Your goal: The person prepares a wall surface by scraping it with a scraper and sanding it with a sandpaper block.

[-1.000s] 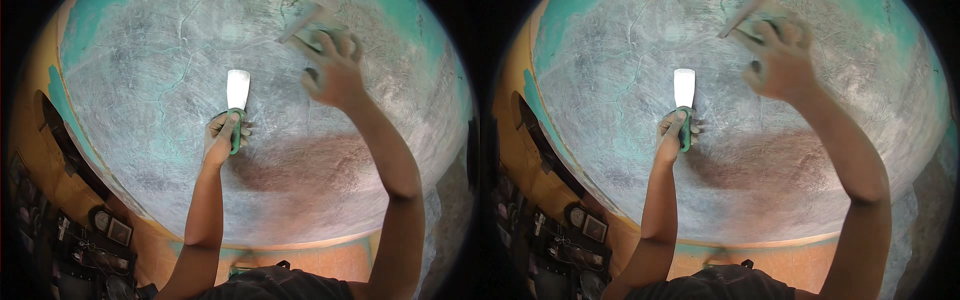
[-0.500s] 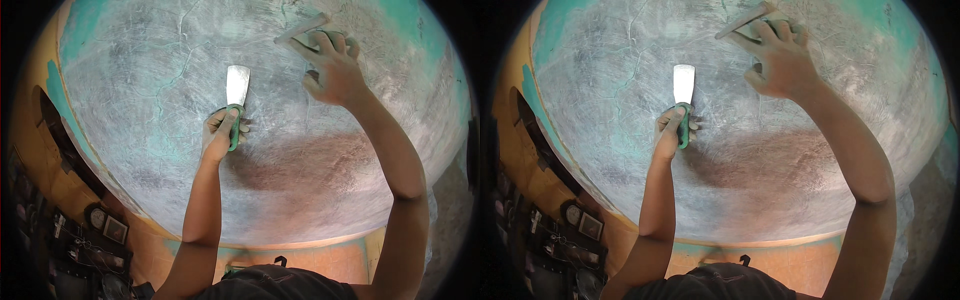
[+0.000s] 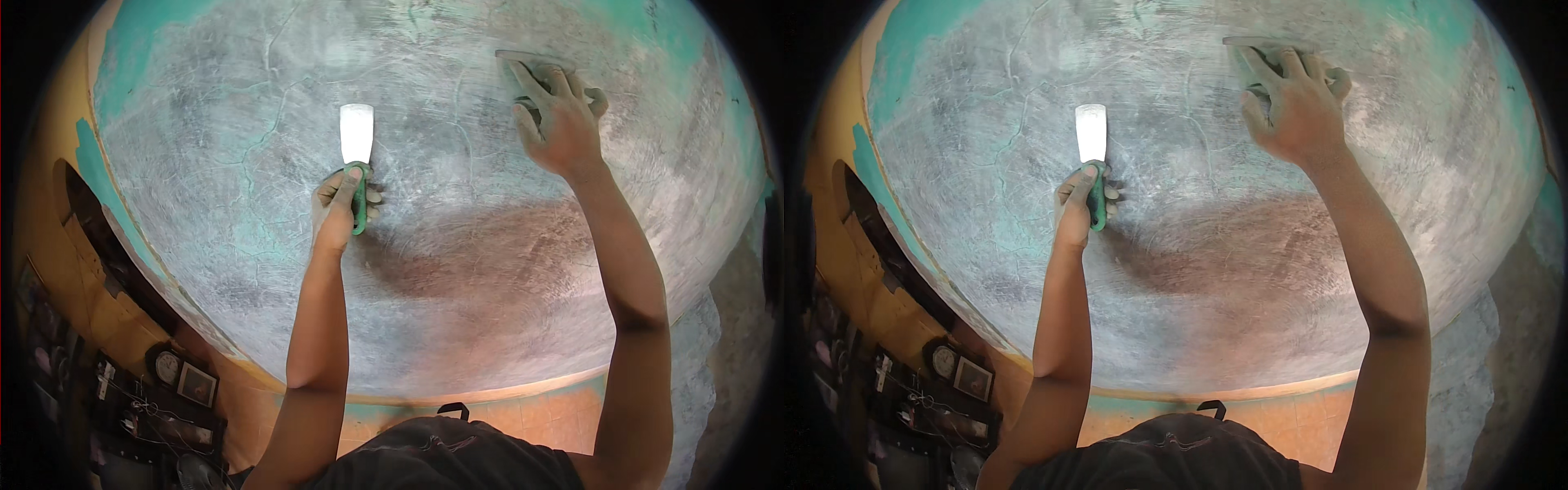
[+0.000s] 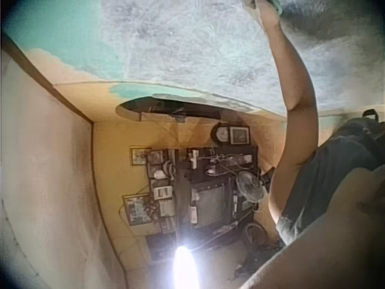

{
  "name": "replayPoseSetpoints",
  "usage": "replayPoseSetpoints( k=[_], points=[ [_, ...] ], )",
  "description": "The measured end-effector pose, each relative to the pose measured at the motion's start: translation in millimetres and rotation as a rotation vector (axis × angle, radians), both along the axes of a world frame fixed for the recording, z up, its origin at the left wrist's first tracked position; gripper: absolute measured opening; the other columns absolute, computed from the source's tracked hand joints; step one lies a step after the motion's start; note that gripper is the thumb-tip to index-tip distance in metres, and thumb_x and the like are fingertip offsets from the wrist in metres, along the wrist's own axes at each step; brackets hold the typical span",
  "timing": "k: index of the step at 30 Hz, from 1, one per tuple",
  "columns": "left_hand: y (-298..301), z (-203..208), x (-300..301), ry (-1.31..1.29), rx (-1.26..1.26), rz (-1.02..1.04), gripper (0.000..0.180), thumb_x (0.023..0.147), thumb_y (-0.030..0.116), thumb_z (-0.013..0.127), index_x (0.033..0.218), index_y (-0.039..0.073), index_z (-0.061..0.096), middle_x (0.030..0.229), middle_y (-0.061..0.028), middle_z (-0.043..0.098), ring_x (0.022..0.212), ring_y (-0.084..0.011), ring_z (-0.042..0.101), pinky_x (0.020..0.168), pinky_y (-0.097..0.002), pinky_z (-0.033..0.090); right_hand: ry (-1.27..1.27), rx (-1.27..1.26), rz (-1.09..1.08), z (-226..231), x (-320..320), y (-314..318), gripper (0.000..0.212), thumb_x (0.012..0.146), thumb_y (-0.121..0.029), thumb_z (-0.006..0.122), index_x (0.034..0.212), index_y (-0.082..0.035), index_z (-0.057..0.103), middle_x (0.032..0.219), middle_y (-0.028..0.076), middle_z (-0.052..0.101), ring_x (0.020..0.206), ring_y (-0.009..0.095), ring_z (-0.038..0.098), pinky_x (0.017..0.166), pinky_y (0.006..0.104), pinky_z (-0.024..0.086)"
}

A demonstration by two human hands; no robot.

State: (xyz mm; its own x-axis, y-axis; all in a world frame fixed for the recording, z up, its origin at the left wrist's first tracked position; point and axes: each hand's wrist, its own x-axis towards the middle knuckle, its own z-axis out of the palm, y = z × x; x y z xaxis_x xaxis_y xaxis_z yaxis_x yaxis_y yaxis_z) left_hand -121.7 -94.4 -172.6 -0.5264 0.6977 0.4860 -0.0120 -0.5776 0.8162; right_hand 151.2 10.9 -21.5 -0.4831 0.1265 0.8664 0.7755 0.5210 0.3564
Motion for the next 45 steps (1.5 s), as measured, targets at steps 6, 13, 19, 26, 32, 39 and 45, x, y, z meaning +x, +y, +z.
replayPoseSetpoints(
  k=[6, 13, 19, 26, 32, 39, 45],
  points=[
    [2, 20, 30, -0.016, 0.034, 0.039, 0.035, 0.097, 0.036, 0.062, 0.097, 0.002, 0.069, 0.069, -0.0062, 0.065, 0.054, -0.0123, 0.059, 0.049, -0.0239, 0.047, 0.100, -0.473, 0.250, -4, 21, 17, 0.041, 0.095, -0.019, 0.052, 0.133, -0.006, 0.057, 0.116, 0.015, 0.063, 0.099, 0.033, 0.062, 0.089, 0.0443, 0.049],
    [19, 33, 49, 0.053, 0.010, -0.008, 0.037, 0.097, 0.037, 0.062, 0.097, 0.001, 0.067, 0.069, -0.0065, 0.065, 0.053, -0.0117, 0.058, 0.049, -0.0238, 0.046, -0.025, -0.234, 0.114, -10, 0, 29, 0.044, 0.089, -0.010, 0.059, 0.132, -0.016, 0.060, 0.108, 0.012, 0.067, 0.092, 0.027, 0.067, 0.083, 0.0390, 0.056],
    [25, 27, 43, 0.074, 0.115, -0.002, 0.037, 0.097, 0.038, 0.062, 0.097, 0.001, 0.067, 0.068, -0.0063, 0.065, 0.054, -0.0114, 0.059, 0.050, -0.0239, 0.047, -0.285, 0.248, 0.215, -12, -29, 24, 0.060, 0.085, -0.012, 0.065, 0.142, -0.013, 0.047, 0.138, 0.008, 0.053, 0.127, 0.023, 0.049, 0.113, 0.0506, 0.035],
    [23, 28, 47, 0.110, 0.026, -0.019, 0.036, 0.098, 0.037, 0.061, 0.099, 0.002, 0.067, 0.067, -0.0059, 0.065, 0.051, -0.0105, 0.058, 0.048, -0.0230, 0.046, -0.175, 0.258, 0.299, -18, -38, 38, 0.069, 0.081, -0.019, 0.067, 0.145, -0.011, 0.044, 0.146, 0.007, 0.047, 0.134, 0.024, 0.042, 0.118, 0.0507, 0.024],
    [27, 27, 46, 0.092, 0.048, -0.025, 0.034, 0.099, 0.036, 0.059, 0.100, 0.003, 0.068, 0.066, -0.0045, 0.065, 0.049, -0.0097, 0.058, 0.046, -0.0219, 0.045, -0.110, 0.319, 0.176, -5, -42, 24, 0.057, 0.085, -0.020, 0.050, 0.141, -0.010, 0.050, 0.144, 0.006, 0.052, 0.135, 0.024, 0.044, 0.119, 0.0513, 0.024],
    [28, 27, 49, 0.069, 0.066, -0.044, 0.036, 0.096, 0.037, 0.064, 0.101, 0.001, 0.067, 0.068, -0.0072, 0.065, 0.052, -0.0100, 0.056, 0.048, -0.0229, 0.044, -0.160, 0.325, 0.213, 17, -32, 33, 0.061, 0.087, -0.026, 0.050, 0.147, -0.013, 0.043, 0.150, 0.008, 0.045, 0.139, 0.028, 0.041, 0.119, 0.0527, 0.023],
    [29, 25, 46, 0.079, 0.053, -0.015, 0.037, 0.096, 0.037, 0.063, 0.100, 0.001, 0.068, 0.068, -0.0075, 0.066, 0.052, -0.0105, 0.057, 0.047, -0.0234, 0.044, -0.344, 0.279, 0.184, 32, -29, 27, 0.065, 0.091, -0.031, 0.051, 0.151, -0.013, 0.035, 0.153, 0.008, 0.040, 0.143, 0.024, 0.036, 0.120, 0.0508, 0.020]
  ],
)
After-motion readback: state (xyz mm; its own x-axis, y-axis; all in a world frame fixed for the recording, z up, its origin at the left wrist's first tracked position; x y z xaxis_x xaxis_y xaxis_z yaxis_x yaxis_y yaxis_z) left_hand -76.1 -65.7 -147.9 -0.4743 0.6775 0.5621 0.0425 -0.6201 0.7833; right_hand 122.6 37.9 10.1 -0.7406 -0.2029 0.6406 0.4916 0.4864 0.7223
